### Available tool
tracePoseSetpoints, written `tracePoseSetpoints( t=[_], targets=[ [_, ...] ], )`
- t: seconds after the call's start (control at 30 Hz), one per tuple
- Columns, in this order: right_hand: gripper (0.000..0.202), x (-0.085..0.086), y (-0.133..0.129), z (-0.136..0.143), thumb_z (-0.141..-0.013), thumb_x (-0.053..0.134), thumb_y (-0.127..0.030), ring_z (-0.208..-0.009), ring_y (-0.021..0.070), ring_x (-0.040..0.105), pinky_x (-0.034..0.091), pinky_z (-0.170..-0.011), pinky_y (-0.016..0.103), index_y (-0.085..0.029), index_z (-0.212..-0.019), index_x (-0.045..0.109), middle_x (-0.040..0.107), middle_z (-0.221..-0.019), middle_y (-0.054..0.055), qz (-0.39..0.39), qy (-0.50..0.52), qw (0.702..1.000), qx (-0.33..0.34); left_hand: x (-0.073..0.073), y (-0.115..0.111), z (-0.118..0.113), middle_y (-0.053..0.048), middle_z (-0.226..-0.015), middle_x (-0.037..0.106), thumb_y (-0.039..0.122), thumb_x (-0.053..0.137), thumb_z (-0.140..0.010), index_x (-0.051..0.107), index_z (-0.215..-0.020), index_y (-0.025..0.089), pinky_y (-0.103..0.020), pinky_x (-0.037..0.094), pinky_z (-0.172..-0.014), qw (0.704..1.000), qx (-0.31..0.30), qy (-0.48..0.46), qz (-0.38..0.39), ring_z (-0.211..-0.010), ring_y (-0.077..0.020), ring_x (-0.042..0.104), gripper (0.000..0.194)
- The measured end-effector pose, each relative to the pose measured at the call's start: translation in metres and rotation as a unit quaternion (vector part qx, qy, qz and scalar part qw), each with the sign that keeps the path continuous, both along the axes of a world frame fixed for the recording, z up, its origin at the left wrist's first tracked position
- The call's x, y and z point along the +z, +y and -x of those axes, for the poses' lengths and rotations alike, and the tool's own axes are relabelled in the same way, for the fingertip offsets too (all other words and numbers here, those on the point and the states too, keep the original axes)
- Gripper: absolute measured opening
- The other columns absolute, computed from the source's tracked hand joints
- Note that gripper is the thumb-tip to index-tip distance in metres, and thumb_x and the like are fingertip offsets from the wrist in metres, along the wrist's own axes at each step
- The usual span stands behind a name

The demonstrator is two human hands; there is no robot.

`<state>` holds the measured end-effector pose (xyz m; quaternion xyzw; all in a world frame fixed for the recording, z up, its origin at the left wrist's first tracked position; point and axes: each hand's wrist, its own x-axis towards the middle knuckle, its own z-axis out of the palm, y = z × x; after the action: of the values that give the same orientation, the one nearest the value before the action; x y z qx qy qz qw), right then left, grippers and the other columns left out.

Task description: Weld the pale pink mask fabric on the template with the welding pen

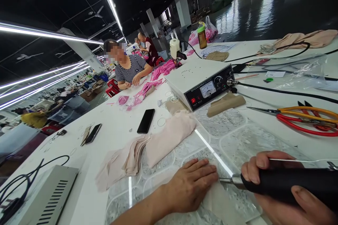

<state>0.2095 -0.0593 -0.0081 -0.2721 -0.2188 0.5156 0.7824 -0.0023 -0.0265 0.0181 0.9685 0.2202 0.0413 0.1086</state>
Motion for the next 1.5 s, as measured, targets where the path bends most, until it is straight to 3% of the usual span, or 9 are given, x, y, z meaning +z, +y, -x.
tracePoseSetpoints(
  t=[0.23,0.53,0.67,0.93,1.2,1.5],
  targets=[
    [0.03,-0.019,-0.007,-0.001,-0.074,0.06,-0.048,-0.061,0.0163,0.044,0.049,-0.053,0.033,-0.025,-0.091,0.051,0.04,-0.082,0.002,-0.018,0.001,1.0,0.007,-0.001,-0.002,0.001,-0.009,-0.138,0.052,0.02,0.038,-0.098,0.044,-0.133,0.011,-0.037,0.027,-0.117,1.0,0.003,-0.016,-0.009,-0.139,-0.0218,0.034,0.036],
    [0.034,-0.019,-0.007,-0.005,-0.074,0.063,-0.051,-0.062,0.017,0.046,0.049,-0.056,0.035,-0.024,-0.093,0.055,0.044,-0.08,0.001,-0.032,-0.03,0.999,0.03,0.004,0.0,-0.002,-0.011,-0.135,0.054,0.022,0.039,-0.098,0.045,-0.132,0.011,-0.037,0.032,-0.114,0.999,0.012,-0.029,0.005,-0.137,-0.0218,0.038,0.036],
    [0.037,-0.018,-0.005,-0.002,-0.069,0.069,-0.052,-0.065,0.0218,0.05,0.048,-0.055,0.039,-0.025,-0.091,0.059,0.049,-0.076,0.003,-0.046,0.02,0.998,0.031,0.005,0.004,-0.002,-0.006,-0.145,0.044,0.025,0.039,-0.099,0.043,-0.136,0.012,-0.037,0.025,-0.118,1.0,0.006,-0.006,0.002,-0.142,-0.0215,0.029,0.039],
    [0.04,-0.018,-0.006,0.003,-0.068,0.07,-0.056,-0.07,0.026,0.055,0.047,-0.058,0.041,-0.025,-0.091,0.06,0.052,-0.076,0.004,-0.086,0.033,0.995,0.023,-0.004,0.005,0.0,-0.002,-0.141,0.05,0.026,0.04,-0.099,0.048,-0.133,0.015,-0.033,0.019,-0.12,0.999,0.003,-0.024,-0.021,-0.142,-0.0178,0.028,0.037],
    [0.035,-0.026,-0.009,-0.004,-0.075,0.063,-0.05,-0.063,0.0175,0.048,0.047,-0.056,0.036,-0.03,-0.103,0.055,0.048,-0.084,0.0,-0.042,0.008,0.999,0.028,-0.009,0.003,0.003,-0.001,-0.142,0.049,0.027,0.04,-0.1,0.047,-0.134,0.015,-0.031,0.017,-0.12,0.999,0.006,-0.03,-0.033,-0.141,-0.0164,0.029,0.037],
    [0.035,-0.022,-0.012,-0.004,-0.075,0.064,-0.053,-0.065,0.0173,0.047,0.048,-0.059,0.037,-0.029,-0.098,0.053,0.043,-0.088,0.001,-0.03,-0.016,0.999,0.031,-0.012,0.002,0.003,-0.001,-0.142,0.048,0.028,0.04,-0.1,0.047,-0.134,0.016,-0.031,0.017,-0.12,0.999,0.007,-0.034,-0.029,-0.142,-0.0163,0.029,0.037]
  ],
)
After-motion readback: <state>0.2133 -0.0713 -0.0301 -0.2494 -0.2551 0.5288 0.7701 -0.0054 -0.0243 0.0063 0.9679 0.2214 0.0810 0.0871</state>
